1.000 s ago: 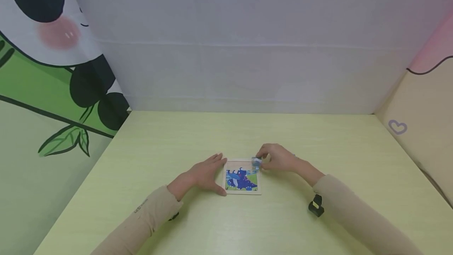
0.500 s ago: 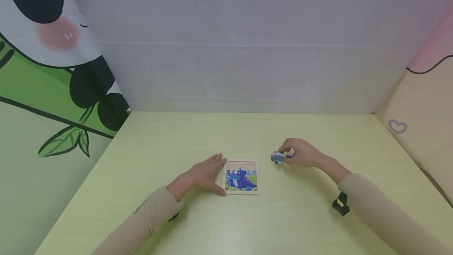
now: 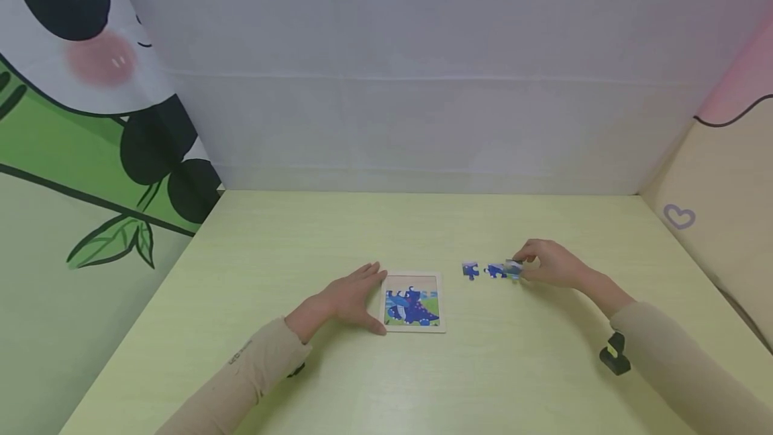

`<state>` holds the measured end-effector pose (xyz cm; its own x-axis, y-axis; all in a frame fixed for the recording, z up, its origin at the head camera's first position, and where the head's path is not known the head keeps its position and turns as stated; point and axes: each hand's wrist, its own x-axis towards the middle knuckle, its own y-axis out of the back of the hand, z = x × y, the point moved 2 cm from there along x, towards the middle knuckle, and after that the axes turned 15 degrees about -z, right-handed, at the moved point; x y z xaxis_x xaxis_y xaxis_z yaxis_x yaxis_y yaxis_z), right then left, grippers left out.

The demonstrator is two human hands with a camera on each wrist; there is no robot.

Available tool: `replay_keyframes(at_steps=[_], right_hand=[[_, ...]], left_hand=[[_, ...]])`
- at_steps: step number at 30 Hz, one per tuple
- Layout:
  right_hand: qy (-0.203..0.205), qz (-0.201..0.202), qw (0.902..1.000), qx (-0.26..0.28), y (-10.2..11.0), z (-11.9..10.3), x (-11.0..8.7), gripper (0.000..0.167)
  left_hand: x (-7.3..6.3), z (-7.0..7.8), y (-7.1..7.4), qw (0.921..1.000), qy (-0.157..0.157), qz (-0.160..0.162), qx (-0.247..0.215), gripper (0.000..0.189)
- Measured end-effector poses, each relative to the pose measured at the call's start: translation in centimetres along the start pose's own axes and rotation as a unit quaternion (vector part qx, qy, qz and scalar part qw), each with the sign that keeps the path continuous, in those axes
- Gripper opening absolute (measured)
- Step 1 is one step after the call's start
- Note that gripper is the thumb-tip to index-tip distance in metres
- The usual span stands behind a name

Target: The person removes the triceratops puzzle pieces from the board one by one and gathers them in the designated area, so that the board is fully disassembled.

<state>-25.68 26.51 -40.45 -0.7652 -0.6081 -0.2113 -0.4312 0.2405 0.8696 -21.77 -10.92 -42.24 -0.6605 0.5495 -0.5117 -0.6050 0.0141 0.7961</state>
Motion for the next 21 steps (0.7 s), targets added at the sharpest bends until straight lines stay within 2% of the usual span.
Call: replay_keyframes(at_steps=[10,21], right_hand=[[-0.031,-0.002,0.9992,0.025,-0.7,1.7,-0.4,0.026],[0.000,0.013,0.9991,0.039,-1.2,2.4,-0.2,0.025]], left_hand=[[0.0,0.0,-0.1,1.0000,0.004,0.005,0.001,0.106],[0.0,0.0,-0.1,1.0000,0.004,0.004,0.002,0.107]])
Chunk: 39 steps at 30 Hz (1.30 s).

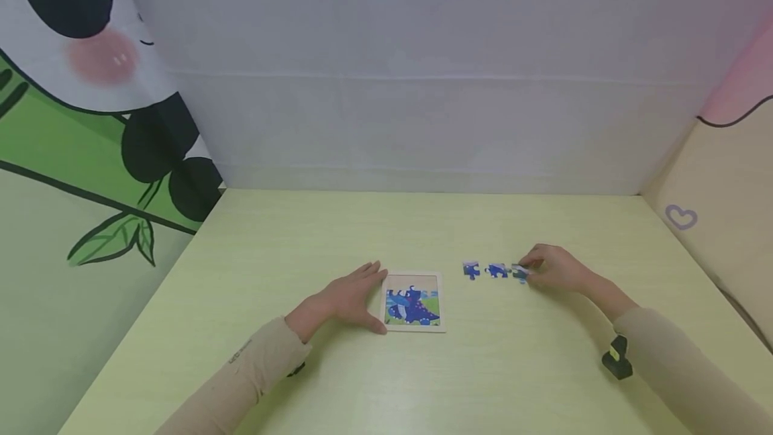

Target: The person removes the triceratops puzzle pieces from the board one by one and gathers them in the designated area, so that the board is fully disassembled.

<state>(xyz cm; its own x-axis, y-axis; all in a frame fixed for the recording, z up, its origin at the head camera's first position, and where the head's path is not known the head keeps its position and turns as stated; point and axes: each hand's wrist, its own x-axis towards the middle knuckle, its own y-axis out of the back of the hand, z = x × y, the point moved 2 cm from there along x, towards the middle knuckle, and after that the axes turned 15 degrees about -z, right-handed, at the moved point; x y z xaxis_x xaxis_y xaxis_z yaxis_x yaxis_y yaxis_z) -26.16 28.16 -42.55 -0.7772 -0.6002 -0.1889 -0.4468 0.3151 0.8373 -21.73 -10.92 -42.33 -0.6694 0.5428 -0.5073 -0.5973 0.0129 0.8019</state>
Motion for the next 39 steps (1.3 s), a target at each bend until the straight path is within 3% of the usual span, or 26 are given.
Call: replay_keyframes(at_steps=[23,34,39], right_hand=[[-0.011,-0.009,0.9994,0.032,0.5,-0.1,-0.2,0.030],[0.046,-0.029,0.9958,0.073,-0.6,-4.2,2.2,0.031],[0.048,-0.032,0.9952,0.079,-1.9,-6.9,3.9,0.032]], left_hand=[[-0.3,0.3,0.2,1.0000,-0.002,-0.001,-0.002,0.105],[-0.2,0.2,0.2,1.0000,-0.002,-0.003,-0.001,0.105],[-0.1,0.2,0.2,1.0000,0.000,-0.003,-0.002,0.105]])
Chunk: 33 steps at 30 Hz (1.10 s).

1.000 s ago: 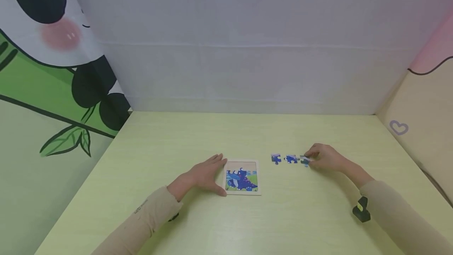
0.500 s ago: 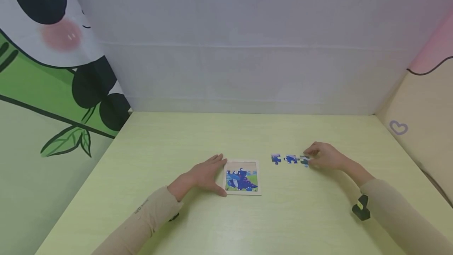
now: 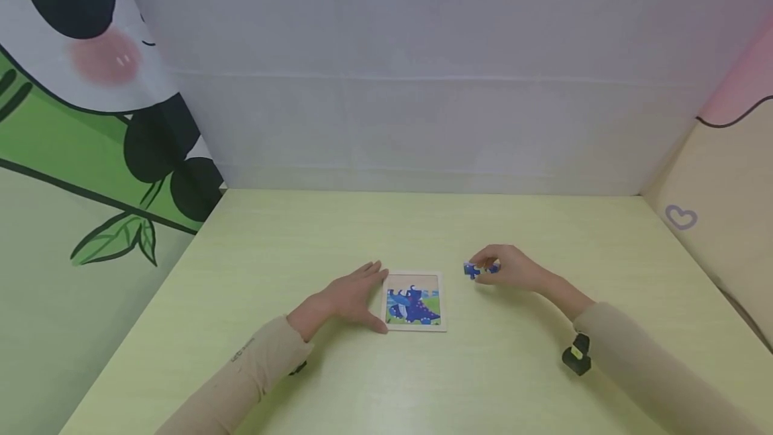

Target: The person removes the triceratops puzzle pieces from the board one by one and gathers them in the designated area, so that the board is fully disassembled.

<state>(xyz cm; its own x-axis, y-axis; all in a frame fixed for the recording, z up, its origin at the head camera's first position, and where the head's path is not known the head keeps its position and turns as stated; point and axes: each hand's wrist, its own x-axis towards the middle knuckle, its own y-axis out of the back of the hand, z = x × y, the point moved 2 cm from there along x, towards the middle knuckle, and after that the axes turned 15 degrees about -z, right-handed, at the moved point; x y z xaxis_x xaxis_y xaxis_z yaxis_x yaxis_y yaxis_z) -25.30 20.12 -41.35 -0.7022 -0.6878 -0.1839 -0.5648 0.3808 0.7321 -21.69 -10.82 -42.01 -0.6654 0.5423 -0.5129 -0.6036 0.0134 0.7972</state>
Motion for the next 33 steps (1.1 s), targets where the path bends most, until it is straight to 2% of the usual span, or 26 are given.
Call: replay_keyframes(at_steps=[8,13,17,24,33], right_hand=[[-0.016,-0.011,0.9997,0.013,-3.1,-3.9,4.0,0.032],[-0.018,-0.030,0.9983,0.047,-4.7,-5.9,6.2,0.030],[-0.007,-0.053,0.9977,0.042,-5.9,-6.9,7.5,0.028],[0.005,-0.061,0.9979,0.020,-6.9,-8.1,8.3,0.024],[0.018,-0.051,0.9985,-0.003,-7.0,-8.3,8.5,0.019]], left_hand=[[-0.2,0.1,0.0,1.0000,-0.002,-0.001,0.005,0.104],[-0.1,0.1,0.1,1.0000,-0.004,-0.002,0.008,0.104],[-0.1,0.0,0.1,1.0000,-0.004,-0.006,0.004,0.105],[-0.2,0.1,0.3,0.9999,-0.009,-0.005,0.004,0.105],[0.1,0.0,0.1,1.0000,-0.001,-0.006,0.002,0.104]])
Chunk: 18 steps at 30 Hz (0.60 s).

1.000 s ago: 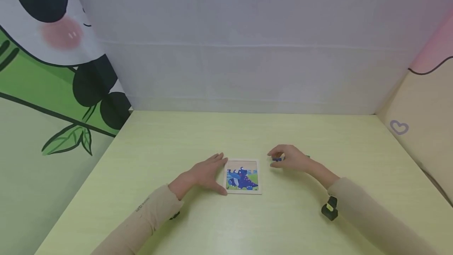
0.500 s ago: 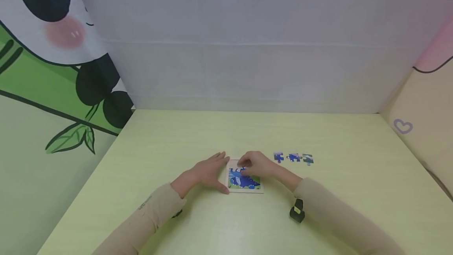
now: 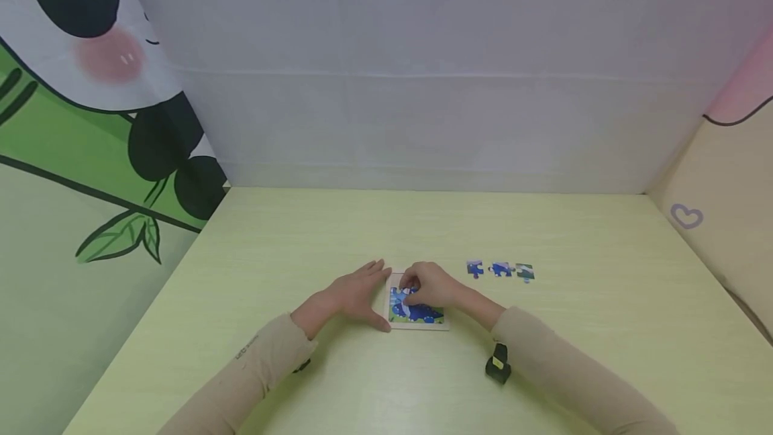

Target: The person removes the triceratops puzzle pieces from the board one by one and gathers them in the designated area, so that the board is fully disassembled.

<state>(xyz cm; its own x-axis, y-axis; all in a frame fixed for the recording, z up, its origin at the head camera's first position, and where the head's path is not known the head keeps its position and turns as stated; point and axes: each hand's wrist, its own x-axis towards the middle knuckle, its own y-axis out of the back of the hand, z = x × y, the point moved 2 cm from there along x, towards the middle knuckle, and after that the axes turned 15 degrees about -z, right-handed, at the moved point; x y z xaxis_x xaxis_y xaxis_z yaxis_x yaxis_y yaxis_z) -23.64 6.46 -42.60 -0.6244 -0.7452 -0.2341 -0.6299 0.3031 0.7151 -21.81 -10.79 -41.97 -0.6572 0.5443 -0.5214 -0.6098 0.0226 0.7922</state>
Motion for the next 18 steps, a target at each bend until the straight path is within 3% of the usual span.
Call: replay_keyframes(at_steps=[13,18], right_hand=[[0.004,0.025,0.9997,-0.004,-0.06,-0.67,-0.61,0.022],[0.027,0.028,0.9992,-0.005,-0.11,-0.68,-0.67,0.022]], left_hand=[[-0.19,0.11,0.13,1.0000,-0.001,0.001,-0.001,0.104],[-0.11,0.07,0.06,1.0000,0.001,0.001,-0.001,0.104]])
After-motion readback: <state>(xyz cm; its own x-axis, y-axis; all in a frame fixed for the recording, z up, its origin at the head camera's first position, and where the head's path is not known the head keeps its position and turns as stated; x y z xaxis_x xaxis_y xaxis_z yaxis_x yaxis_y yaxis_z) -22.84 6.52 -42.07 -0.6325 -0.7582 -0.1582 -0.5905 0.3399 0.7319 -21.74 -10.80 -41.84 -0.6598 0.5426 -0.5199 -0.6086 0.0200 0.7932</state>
